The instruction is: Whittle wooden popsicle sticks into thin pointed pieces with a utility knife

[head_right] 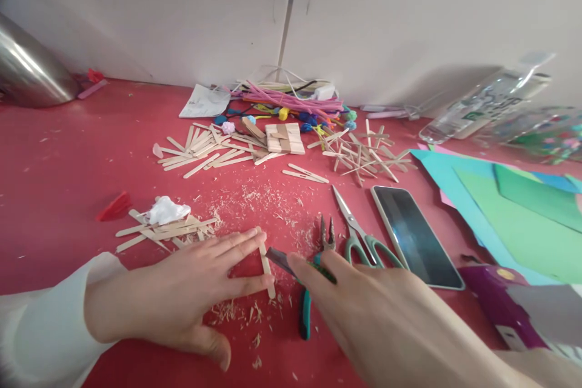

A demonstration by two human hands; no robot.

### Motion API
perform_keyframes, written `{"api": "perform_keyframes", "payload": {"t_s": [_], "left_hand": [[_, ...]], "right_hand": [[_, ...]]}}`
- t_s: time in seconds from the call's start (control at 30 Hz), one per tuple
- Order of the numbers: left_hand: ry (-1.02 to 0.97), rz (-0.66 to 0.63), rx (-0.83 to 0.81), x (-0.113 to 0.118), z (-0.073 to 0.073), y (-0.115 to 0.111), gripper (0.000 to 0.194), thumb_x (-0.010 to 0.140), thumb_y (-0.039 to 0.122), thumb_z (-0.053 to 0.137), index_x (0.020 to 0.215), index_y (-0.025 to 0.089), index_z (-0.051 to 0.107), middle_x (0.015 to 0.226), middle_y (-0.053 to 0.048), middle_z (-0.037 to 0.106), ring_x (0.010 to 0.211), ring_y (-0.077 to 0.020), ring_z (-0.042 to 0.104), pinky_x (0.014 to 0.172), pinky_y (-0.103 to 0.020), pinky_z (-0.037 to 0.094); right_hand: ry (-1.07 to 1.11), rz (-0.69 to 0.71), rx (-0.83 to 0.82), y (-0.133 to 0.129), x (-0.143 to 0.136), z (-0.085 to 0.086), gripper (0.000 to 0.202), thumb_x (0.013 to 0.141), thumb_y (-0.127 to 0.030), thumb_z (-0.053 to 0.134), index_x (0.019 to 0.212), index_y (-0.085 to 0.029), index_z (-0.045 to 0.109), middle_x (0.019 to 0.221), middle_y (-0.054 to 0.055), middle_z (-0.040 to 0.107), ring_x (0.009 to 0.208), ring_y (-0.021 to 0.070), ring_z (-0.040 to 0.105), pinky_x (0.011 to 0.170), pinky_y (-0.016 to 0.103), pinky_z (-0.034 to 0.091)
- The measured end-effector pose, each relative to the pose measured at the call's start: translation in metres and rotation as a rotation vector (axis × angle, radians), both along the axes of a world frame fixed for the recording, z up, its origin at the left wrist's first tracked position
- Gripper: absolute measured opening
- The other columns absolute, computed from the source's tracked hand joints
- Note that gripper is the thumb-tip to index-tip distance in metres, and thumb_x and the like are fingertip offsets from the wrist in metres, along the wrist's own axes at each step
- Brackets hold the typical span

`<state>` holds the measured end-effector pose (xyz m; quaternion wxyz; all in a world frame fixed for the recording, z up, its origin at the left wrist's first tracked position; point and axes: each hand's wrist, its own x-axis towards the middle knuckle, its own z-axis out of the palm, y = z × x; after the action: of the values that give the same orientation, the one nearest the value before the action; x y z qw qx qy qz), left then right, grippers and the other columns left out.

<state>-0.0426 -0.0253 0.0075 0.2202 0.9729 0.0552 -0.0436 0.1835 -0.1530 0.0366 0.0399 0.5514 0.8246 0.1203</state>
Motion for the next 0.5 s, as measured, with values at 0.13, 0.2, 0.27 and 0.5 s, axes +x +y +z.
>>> {"api": "perform_keyframes", "payload": {"t_s": [0.13,0.2,0.27,0.5], "left_hand": [[-0.003,0.000,-0.004,-0.001,-0.001,0.000,0.077,0.074,0.067,0.047,0.136,0.023,0.036,0.147,-0.021,0.014,0.135,-0.0361,0.011,0.103,-0.053,0.025],[-0.013,-0.002,-0.004,-0.001,-0.001,0.000,0.077,0.074,0.067,0.047,0.136,0.022,0.036,0.147,-0.021,0.015,0.135,-0.0357,0.012,0.103,-0.052,0.025],[-0.034,-0.003,-0.001,0.000,-0.001,0.000,0.077,0.074,0.066,0.047,0.135,0.020,0.037,0.147,-0.020,0.016,0.135,-0.0357,0.012,0.104,-0.051,0.025],[-0.020,-0.009,0.001,0.002,0.001,-0.001,0.079,0.074,0.069,0.044,0.135,0.018,0.038,0.145,-0.022,0.018,0.134,-0.0370,0.013,0.103,-0.050,0.027]], "right_hand": [[-0.109,0.060,-0.073,0.006,-0.007,-0.003,0.066,0.049,-0.011,0.050,0.113,-0.026,0.057,0.088,0.001,0.069,0.044,0.0149,0.053,0.036,0.029,0.038],[-0.117,0.084,-0.062,0.008,-0.011,-0.001,0.059,0.050,-0.012,0.050,0.107,-0.025,0.060,0.082,0.001,0.068,0.043,0.0148,0.052,0.036,0.028,0.035],[-0.117,0.092,-0.053,0.009,-0.013,-0.001,0.055,0.052,-0.012,0.050,0.104,-0.025,0.061,0.077,0.002,0.068,0.041,0.0138,0.050,0.036,0.028,0.032],[0.035,0.058,-0.039,0.006,-0.012,-0.008,0.053,0.058,-0.007,0.043,0.105,-0.023,0.061,0.077,0.003,0.068,0.041,0.0133,0.052,0.034,0.027,0.029]]}}
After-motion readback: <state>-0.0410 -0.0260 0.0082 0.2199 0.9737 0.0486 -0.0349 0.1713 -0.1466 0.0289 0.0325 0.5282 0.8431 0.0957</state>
